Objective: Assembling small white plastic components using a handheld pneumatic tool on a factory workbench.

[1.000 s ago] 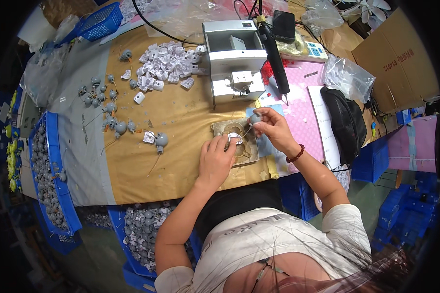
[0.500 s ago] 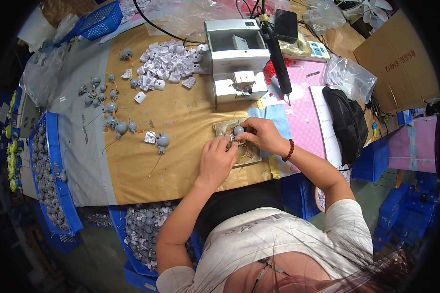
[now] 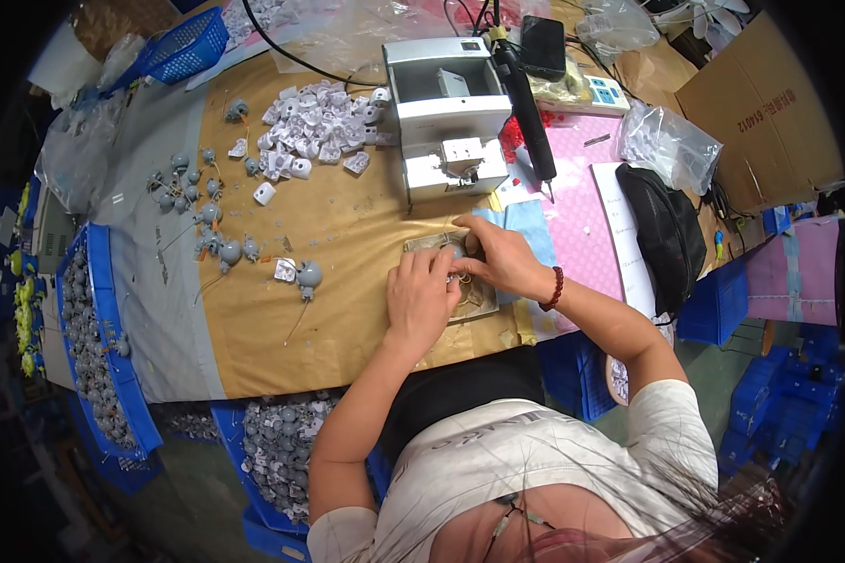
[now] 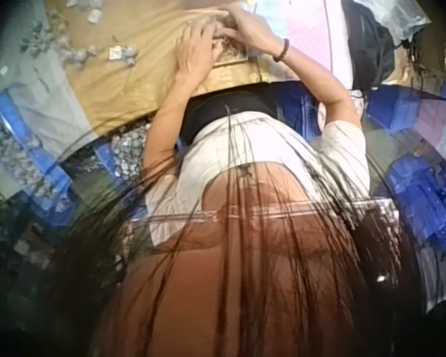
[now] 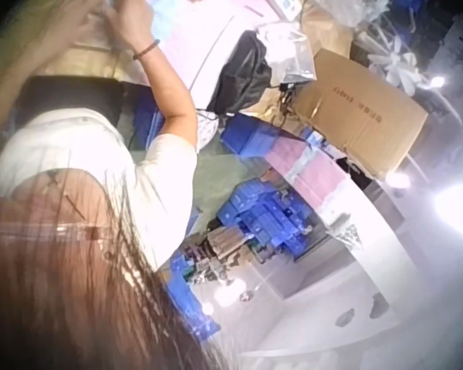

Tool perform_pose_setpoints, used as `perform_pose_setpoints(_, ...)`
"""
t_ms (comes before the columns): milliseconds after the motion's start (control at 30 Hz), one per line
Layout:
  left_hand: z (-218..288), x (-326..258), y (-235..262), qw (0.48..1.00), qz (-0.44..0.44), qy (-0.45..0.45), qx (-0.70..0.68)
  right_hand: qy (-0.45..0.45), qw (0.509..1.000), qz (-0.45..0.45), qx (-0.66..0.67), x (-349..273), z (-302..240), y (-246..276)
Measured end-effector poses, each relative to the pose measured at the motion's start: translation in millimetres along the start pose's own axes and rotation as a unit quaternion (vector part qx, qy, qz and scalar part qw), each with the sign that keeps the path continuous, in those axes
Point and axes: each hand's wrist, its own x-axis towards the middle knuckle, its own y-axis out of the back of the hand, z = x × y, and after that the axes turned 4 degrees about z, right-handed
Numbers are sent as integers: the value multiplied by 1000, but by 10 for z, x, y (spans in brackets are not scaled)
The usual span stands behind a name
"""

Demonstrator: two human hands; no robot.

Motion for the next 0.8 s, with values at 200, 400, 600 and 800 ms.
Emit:
perform_pose_setpoints(200,-30,22,9,999,-6,-29,25,138,877,425,-175,821,700,666)
perform_pose_setpoints(400,-24,76,-64,999,0,-47,21,-11,965,262,-31,1051,1140,940)
perform_pose_setpoints(600,-60,35,-36,999,2,-28,24,158,872,367,283,924,-74,1023)
perform_pose_setpoints(800,-14,68,-108,999,24,-28,-3,212,858,255,392,1020,-584,832)
